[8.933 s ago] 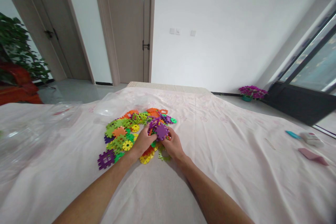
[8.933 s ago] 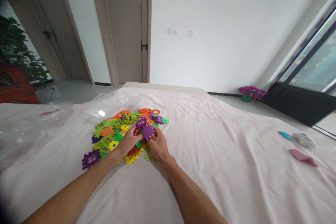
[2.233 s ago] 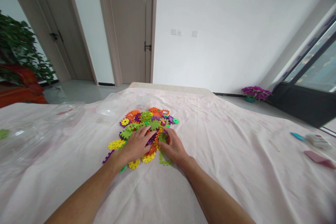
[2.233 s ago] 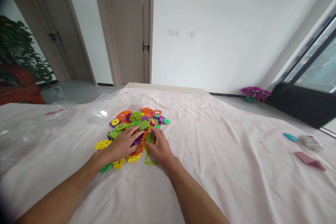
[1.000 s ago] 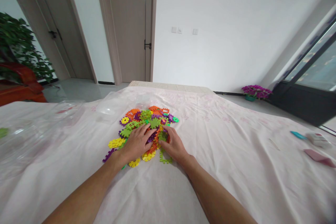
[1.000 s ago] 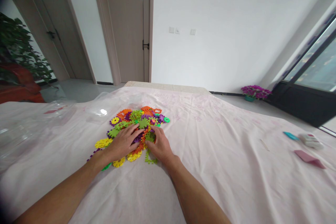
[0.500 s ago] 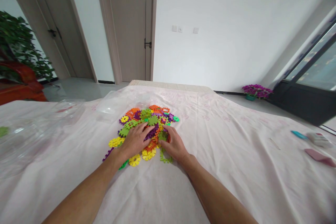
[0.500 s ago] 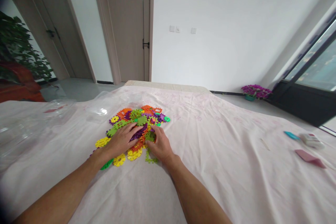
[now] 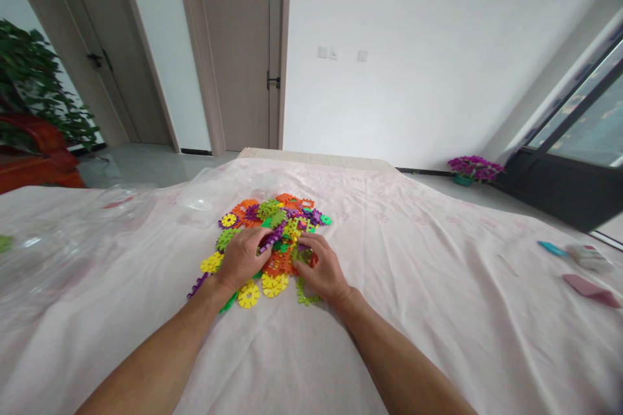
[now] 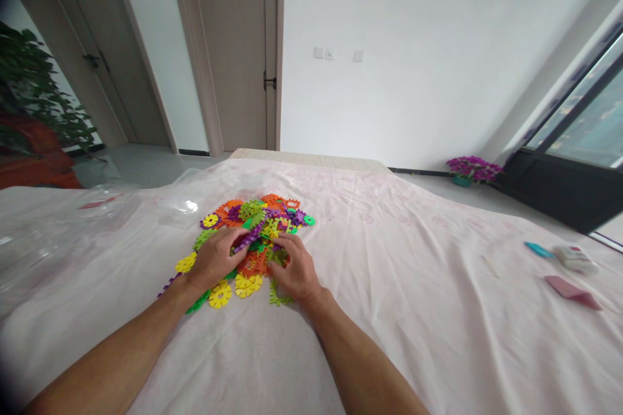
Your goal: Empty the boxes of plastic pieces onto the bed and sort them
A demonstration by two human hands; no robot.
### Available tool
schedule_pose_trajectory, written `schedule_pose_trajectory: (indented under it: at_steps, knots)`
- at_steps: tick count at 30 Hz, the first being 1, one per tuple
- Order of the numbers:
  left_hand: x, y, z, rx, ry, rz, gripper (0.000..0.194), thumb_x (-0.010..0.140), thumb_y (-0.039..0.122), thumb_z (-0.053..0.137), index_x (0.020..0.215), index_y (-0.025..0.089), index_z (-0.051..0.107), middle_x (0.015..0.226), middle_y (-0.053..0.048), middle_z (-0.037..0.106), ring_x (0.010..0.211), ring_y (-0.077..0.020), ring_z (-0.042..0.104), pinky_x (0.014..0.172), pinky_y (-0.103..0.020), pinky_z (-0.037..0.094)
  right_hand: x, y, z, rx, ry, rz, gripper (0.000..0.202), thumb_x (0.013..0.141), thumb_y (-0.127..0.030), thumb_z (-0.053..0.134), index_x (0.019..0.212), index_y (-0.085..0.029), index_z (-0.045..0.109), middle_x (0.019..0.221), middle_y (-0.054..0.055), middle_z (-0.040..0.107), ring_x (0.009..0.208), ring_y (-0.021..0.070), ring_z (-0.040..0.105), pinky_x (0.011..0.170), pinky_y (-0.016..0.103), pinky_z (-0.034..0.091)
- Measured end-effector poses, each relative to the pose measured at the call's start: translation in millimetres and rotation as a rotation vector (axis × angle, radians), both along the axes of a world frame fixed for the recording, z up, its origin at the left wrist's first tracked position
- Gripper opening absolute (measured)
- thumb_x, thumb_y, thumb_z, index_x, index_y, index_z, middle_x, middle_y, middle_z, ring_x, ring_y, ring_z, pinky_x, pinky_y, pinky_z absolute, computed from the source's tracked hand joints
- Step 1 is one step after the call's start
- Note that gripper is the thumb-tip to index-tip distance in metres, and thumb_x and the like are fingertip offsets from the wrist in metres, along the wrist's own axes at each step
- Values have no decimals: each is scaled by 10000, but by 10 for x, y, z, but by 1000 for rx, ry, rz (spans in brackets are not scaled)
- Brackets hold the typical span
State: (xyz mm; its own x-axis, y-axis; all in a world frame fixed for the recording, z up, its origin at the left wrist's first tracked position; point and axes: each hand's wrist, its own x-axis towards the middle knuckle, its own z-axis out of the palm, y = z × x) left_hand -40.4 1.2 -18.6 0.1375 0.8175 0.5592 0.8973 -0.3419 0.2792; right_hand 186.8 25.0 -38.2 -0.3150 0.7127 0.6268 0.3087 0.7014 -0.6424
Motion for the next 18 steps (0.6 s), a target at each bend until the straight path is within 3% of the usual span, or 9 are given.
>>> schedule_pose_trajectory:
  at_steps: [3, 7, 12, 18]
  knots:
    - [-30, 27, -33, 73, -70, 60, 186, 911, 296, 563, 1067, 214, 620, 999, -56, 711, 925, -229, 654, 879, -366, 493, -1, -10, 23, 28, 54, 2, 449, 753, -146, 701, 1190, -238, 658, 1257, 97, 623, 1201, 247, 593, 1065, 424, 479]
    - [-59, 46, -35, 131, -115, 148, 191, 909, 319, 570, 1062, 215, 616, 1025, -56, 714, 958, -236, 659, 904, -365, 491, 11, -23, 73, 47, 54, 37, 443, 813, -192, 678, 1249, -243, 621, 1332, 116, 586, 1277, 265, 544, 1100, 451, 445]
    - [-87, 73, -14, 109, -37, 283, 248, 895, 301, 567, 1121, 216, 626, 1213, -80, 675, 1171, -269, 596, 1041, -412, 430, 36, -48, 118, 46, -39, 112, 456, 898, -276, 623, 1347, -258, 548, 1470, 121, 482, 1383, 270, 454, 1138, 466, 406]
    - [-158, 138, -59, -80, 29, 408, 569, 857, 470, 608, 1355, 199, 561, 1441, -160, 519, 1327, -342, 495, 1060, -479, 422, 29, -15, 61, -16, -154, -38, 483, 882, -270, 625, 1355, -226, 536, 1483, 141, 467, 1385, 290, 444, 1133, 490, 400]
